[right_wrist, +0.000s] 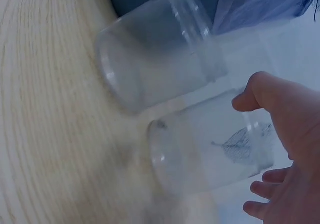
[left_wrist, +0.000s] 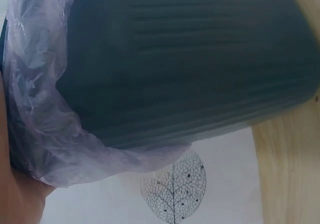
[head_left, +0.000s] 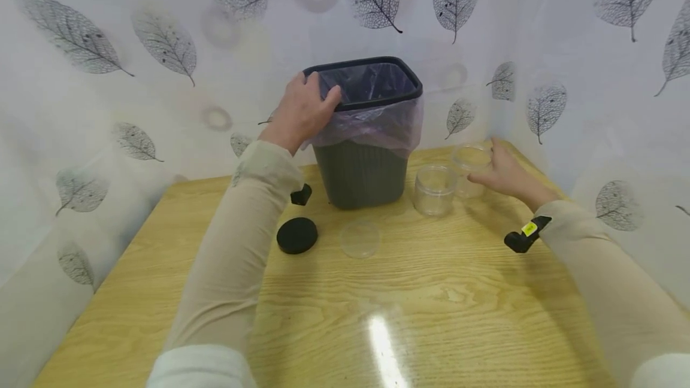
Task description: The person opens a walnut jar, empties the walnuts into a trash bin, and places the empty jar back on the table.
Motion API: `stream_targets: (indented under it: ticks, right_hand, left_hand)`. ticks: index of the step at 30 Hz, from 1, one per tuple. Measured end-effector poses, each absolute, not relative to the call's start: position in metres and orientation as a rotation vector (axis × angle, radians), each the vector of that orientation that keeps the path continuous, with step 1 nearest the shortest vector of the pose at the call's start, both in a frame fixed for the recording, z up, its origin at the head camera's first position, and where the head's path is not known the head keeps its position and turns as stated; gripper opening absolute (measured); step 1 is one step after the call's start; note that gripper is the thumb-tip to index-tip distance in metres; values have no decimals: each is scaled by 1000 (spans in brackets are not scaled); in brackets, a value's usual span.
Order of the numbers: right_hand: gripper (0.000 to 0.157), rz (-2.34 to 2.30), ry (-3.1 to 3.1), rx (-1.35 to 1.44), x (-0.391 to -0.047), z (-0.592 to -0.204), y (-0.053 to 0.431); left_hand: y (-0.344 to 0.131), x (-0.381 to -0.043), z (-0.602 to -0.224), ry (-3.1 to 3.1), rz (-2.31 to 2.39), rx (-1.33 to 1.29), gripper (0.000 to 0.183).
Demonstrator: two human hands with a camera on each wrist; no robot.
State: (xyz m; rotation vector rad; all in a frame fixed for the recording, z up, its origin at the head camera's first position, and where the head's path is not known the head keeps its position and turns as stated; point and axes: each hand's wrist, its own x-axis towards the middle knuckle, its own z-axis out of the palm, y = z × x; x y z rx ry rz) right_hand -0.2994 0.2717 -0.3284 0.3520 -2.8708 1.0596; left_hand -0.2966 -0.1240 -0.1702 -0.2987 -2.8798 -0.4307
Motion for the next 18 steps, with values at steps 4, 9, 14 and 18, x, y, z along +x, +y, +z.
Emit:
stream_targets:
  ticks: [4, 9, 14, 18]
  right_hand:
    - [109, 930, -2887, 392, -292, -313, 263]
    - [103, 786, -2931, 414, -282, -294, 252]
    - [98, 746, -2898, 443, -272, -282, 240]
    - [94, 711, -2840, 511, -265, -278, 228]
  left_hand:
    - [-129, -294, -173, -2849, -499, -318, 82]
    - [-140, -286, -178, -2813, -596, -369, 81]
    - [-155, -275, -187, -2831, -643, -387, 84]
    - [-166, -264, -201, -2816, -631, -396, 87]
